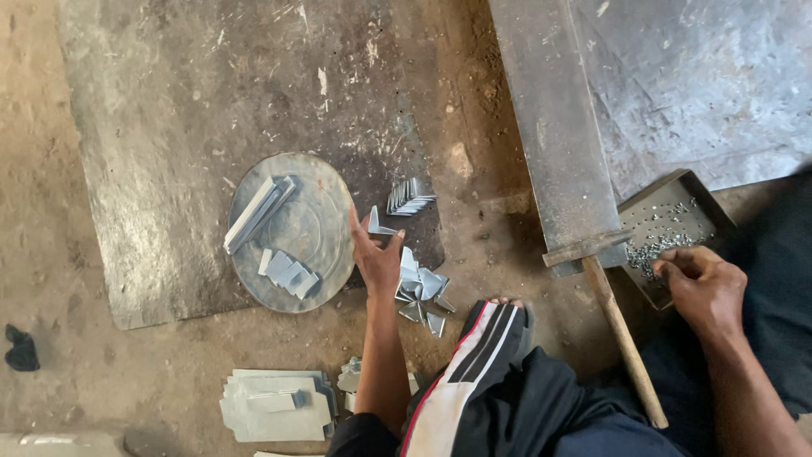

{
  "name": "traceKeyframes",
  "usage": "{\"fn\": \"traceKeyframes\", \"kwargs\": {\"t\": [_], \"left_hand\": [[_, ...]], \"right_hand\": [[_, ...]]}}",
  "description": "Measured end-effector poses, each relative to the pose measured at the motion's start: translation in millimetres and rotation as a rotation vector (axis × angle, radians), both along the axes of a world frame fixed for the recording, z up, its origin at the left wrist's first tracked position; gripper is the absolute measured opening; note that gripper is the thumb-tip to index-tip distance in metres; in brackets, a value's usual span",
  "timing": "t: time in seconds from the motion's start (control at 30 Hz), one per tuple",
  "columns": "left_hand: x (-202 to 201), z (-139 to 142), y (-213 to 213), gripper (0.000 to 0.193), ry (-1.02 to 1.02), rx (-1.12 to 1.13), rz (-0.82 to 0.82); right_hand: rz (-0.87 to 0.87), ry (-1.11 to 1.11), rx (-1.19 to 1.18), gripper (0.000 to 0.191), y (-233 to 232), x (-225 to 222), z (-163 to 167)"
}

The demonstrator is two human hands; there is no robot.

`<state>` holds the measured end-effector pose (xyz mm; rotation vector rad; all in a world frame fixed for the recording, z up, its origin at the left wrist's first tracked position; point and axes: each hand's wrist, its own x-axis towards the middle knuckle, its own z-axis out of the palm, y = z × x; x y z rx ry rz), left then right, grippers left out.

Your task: The person sits on the floor and repeatedly hammers small metal pieces placed on a metal plate. They pick up pieces from a nearby pile, position them, strike them with a hammer, and place the finished pieces into a tray.

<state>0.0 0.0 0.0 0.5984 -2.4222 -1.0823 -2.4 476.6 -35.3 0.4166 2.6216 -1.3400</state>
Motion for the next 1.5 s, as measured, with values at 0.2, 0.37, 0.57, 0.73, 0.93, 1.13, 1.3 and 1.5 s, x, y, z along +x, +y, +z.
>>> {"fn": "traceKeyframes", "kwargs": {"t": [0.2,0.37,0.57,0.73,0.93,1.13,1.3,1.5], "left_hand": [[8.6,-12.5,24.5,0.050,0.232,0.510,-0.046],[-36.0,-18.7,66.9,0.019,0.165,0.471,-0.142],[-108.3,-42.7,137.5,0.016,0.104,0.418,-0.328],[-142.1,-51.4,165.7,0.021,0.285,-0.110,-0.524],[-151.1,-59.1,162.2,0.017,0.293,-0.101,-0.543],[-145.8,-89.2,148.0,0.020,0.326,0.025,-0.602],[-159.4,-108.1,96.3,0.020,0.332,0.036,-0.623],[-161.0,-132.1,62.1,0.021,0.346,-0.009,-0.635]], "right_hand": [[-0.061,0.034,-0.228,0.017,31.6,10.7,1.2],[-0.069,0.183,-0.187,0.013,2.3,-5.7,23.0],[0.013,0.263,-0.189,0.011,-98.2,-47.2,27.2],[0.260,0.506,0.090,0.007,-146.6,-85.2,13.4],[0.329,0.605,0.225,0.006,-153.4,-111.3,-0.6],[0.097,0.324,0.071,0.024,-136.8,-59.2,-0.9],[0.298,-0.021,0.058,0.031,-163.9,-10.5,-27.2],[0.197,-0.279,-0.241,0.030,-183.9,-3.1,-18.3]]}}
